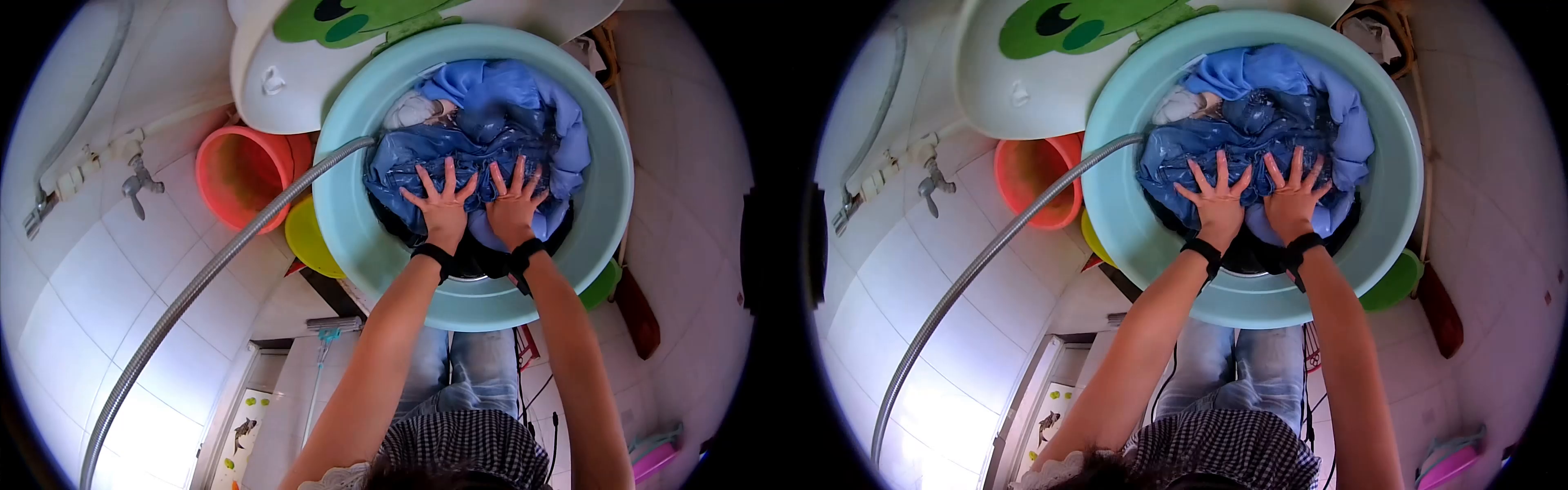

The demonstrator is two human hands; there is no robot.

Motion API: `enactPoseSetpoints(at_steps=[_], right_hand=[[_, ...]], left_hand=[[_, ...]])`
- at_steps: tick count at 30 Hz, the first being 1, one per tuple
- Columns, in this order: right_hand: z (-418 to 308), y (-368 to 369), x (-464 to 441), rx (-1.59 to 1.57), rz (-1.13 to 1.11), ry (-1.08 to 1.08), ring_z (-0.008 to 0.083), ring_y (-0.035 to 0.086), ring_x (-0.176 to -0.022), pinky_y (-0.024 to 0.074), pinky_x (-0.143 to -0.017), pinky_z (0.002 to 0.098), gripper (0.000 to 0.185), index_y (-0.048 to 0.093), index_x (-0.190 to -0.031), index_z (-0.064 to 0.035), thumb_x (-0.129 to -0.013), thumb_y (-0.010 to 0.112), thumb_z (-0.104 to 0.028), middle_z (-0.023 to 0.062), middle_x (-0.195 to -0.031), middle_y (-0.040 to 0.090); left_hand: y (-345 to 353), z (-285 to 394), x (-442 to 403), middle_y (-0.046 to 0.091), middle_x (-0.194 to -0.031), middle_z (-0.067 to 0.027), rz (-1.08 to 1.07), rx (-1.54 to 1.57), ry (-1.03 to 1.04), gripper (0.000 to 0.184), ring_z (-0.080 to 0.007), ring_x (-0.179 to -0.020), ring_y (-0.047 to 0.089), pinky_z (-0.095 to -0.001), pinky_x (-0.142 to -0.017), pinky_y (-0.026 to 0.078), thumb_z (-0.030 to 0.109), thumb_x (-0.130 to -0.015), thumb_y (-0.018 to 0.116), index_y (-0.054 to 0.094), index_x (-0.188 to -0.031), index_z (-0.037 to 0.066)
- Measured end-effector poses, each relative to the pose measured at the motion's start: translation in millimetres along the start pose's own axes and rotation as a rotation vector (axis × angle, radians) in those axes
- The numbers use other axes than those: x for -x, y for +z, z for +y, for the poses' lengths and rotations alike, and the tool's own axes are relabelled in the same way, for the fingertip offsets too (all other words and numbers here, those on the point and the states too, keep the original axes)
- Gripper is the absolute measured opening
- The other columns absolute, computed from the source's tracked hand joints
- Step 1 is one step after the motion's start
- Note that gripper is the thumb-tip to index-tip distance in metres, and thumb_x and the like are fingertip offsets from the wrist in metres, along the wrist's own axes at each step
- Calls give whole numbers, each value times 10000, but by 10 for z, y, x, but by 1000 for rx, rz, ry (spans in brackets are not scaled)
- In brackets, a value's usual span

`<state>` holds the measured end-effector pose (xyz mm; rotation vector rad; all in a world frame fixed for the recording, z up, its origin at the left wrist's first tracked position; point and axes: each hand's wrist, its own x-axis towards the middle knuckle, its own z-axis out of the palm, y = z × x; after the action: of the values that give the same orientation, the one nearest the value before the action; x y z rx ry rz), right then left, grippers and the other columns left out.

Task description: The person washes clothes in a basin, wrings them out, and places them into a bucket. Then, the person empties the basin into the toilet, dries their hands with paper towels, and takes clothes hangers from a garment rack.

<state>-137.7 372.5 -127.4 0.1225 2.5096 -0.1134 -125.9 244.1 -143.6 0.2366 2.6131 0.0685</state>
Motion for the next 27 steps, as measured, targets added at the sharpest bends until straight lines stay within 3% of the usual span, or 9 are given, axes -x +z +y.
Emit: enactPoseSetpoints(at_steps=[2,8,11,16,17,19,21,22,27], right_hand=[[8,-34,-89,31,-161,45,473,99,-1267,184,-901,696,698,237,-1330,-411,-746,611,-332,122,-1431,89],[-25,8,-121,-37,-216,104,465,122,-1267,204,-923,675,671,238,-1329,-413,-774,593,-286,98,-1439,78],[-29,-48,-3,-38,-34,52,465,202,-1233,245,-906,659,655,279,-1313,-400,-760,587,-231,103,-1419,143],[305,-372,-62,-198,102,-79,415,323,-1162,310,-870,613,643,337,-1289,-322,-717,571,-144,119,-1356,252],[385,-441,-91,-297,100,-98,395,353,-1139,330,-855,598,637,353,-1280,-296,-705,564,-121,122,-1334,281],[339,-689,-65,-320,252,-133,402,289,-1211,312,-873,620,696,319,-1315,-281,-695,597,-127,125,-1375,231],[163,-827,-46,-181,423,-164,430,193,-1265,272,-893,652,840,265,-1348,-306,-639,682,-135,118,-1420,151],[110,-815,-47,-134,288,-202,438,115,-1290,278,-882,671,1034,168,-1376,-334,-552,764,-148,145,-1441,47],[-1,-667,-161,-131,133,-247,443,137,-1279,379,-804,648,1126,73,-1383,-340,-527,784,-171,225,-1420,-21]], left_hand=[[86,2,-50,67,-1452,-85,-13,3,-7,555,-549,-1237,59,-782,-816,82,224,-780,534,361,-1260,442],[114,1,-52,97,-1444,-87,-6,33,-14,516,-547,-1227,91,-782,-814,75,224,-786,523,396,-1240,435],[4,12,-19,100,-1443,-91,67,-7,-3,528,-548,-1218,116,-777,-820,80,214,-766,547,416,-1231,426],[-586,-163,44,198,-1417,-97,-83,261,68,738,-424,-1268,169,-651,-880,212,178,-606,690,408,-1267,346],[-573,-241,77,231,-1403,-105,126,155,147,825,-380,-1276,184,-599,-863,265,182,-559,720,374,-1297,313],[-946,-314,56,174,-1425,-115,324,79,295,927,-405,-1285,152,-642,-873,240,241,-558,745,269,-1351,315],[-1055,-257,-55,130,-1436,-114,238,77,261,982,-412,-1295,111,-669,-879,208,285,-549,758,214,-1366,322],[-1050,-235,-91,86,-1448,-112,140,76,224,1041,-419,-1305,69,-696,-884,176,330,-540,771,158,-1381,329],[-828,-202,-270,4,-1462,-73,-49,133,155,1087,-411,-1316,-47,-739,-882,71,387,-528,773,111,-1389,331]])
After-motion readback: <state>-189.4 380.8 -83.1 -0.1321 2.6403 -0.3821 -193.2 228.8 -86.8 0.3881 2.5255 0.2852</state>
